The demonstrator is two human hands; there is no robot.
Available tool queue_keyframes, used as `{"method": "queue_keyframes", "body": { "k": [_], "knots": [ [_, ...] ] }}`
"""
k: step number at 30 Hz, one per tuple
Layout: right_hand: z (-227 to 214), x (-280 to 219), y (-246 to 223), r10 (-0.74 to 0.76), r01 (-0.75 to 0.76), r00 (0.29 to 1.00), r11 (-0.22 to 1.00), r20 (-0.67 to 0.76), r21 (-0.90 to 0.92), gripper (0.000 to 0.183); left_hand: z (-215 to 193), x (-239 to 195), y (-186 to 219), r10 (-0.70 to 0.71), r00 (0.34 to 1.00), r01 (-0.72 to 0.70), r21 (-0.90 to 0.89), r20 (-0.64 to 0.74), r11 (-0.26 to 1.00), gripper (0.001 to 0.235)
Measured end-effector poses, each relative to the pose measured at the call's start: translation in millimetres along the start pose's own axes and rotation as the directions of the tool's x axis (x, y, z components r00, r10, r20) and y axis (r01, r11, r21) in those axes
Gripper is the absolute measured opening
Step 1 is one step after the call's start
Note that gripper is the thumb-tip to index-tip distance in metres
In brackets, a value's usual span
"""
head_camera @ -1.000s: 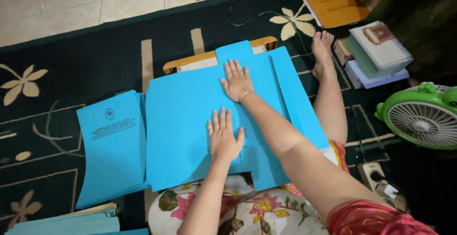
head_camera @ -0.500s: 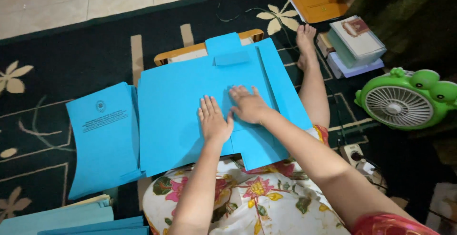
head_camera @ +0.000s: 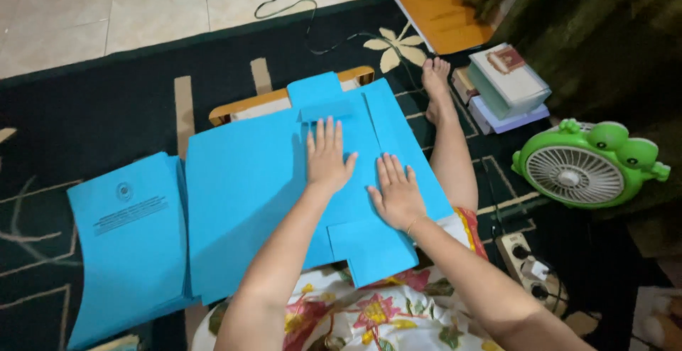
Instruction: A person sitting on the floor is smoothing out and stacking blue paper folders into organized piles.
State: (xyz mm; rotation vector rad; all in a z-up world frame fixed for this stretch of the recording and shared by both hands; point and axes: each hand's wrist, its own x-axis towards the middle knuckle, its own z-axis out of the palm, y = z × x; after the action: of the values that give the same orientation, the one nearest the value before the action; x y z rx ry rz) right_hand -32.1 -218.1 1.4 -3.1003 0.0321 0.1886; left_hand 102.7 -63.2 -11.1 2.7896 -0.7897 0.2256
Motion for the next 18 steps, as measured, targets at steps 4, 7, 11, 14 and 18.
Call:
{"method": "queue_keyframes", "body": {
  "k": [4, 7, 11, 14, 18],
  "knots": [
    [-13.0, -1.9, -4.3, 0.015, -0.015, 1.000, 1.000, -0.001, 0.021, 0.073, 34.1, 89.3, -9.9, 0.020, 1.000, -0.020, -0.010, -0.006, 1.000, 0.078],
    [-15.0, -0.4, -2.9, 0.004, -0.004, 1.000, 1.000, -0.013, 0.005, 0.073, 67.5, 119.4, -16.0, 0.019, 0.982, -0.017, -0.012, 0.188, 1.000, 0.077],
    [-14.5, 1.7, -5.1, 0.018, -0.018, 1.000, 0.999, 0.004, 0.038, 0.074, 63.2, 109.3, -23.1, 0.001, 0.971, 0.015, -0.065, 0.240, 0.998, 0.073],
    [-9.7, 2.5, -4.1, 0.002, -0.001, 1.000, 1.000, -0.018, 0.014, 0.074, 47.4, 101.0, -31.0, -0.079, 0.976, 0.094, -0.064, 0.202, 0.993, 0.072],
    [-13.2, 2.1, -7.2, 0.028, -0.028, 1.000, 0.998, 0.002, 0.052, 0.073, 37.6, 92.7, -71.8, -0.409, 0.906, 0.406, 0.051, 0.104, 0.912, 0.079]
  ]
}}
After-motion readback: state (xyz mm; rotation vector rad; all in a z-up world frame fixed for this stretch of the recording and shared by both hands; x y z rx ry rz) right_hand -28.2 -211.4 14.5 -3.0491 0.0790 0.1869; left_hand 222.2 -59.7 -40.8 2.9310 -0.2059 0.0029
